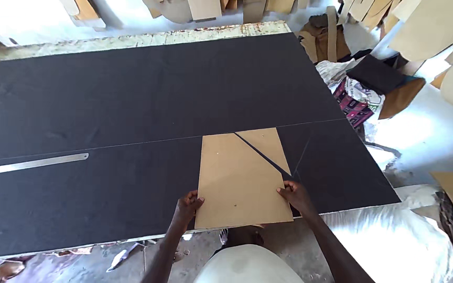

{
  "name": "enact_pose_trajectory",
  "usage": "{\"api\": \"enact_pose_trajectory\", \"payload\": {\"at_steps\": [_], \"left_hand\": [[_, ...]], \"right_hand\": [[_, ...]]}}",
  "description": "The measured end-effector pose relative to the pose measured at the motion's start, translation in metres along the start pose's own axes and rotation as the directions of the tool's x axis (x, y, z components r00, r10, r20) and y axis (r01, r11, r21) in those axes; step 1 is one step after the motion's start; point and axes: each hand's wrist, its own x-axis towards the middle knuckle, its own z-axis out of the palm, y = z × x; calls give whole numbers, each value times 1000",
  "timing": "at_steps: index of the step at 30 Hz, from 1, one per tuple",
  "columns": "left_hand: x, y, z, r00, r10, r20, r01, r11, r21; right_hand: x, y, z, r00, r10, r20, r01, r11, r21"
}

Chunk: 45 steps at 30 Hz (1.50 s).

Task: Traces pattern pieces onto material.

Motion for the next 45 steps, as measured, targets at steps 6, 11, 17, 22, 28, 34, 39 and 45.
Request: {"api": "enact_pose_trajectory", "payload": {"at_steps": [6, 11, 17, 22, 28, 34, 39, 45], "left_hand": [[4, -5, 5, 999, 14, -46, -12, 999, 48], [5, -7, 8, 998, 4, -66, 0, 998, 58], [8, -7, 8, 998, -15, -56, 21, 995, 99], [3, 0, 12, 998, -19, -58, 25, 995, 99], [-4, 4, 14, 997, -20, -79, 33, 986, 165], [0, 1, 13, 996, -16, -84, 26, 992, 125], [0, 5, 14, 997, -9, -81, 21, 989, 148], [-2, 9, 16, 997, -29, -78, 40, 988, 147]], "right_hand": [[2, 5, 5, 995, -58, -81, 46, 989, -141], [5, -2, 5, 992, -66, -103, 42, 975, -220], [12, -4, 5, 990, -81, -112, 40, 945, -325], [3, 0, 7, 978, -121, -167, 55, 934, -354], [-34, 17, -4, 986, -122, -115, 75, 932, -353], [-59, 30, -33, 990, -62, 127, 105, 925, -364], [-67, 24, -40, 962, -118, 246, 214, 887, -410], [-60, 37, -37, 967, -199, 157, 239, 923, -301]]}}
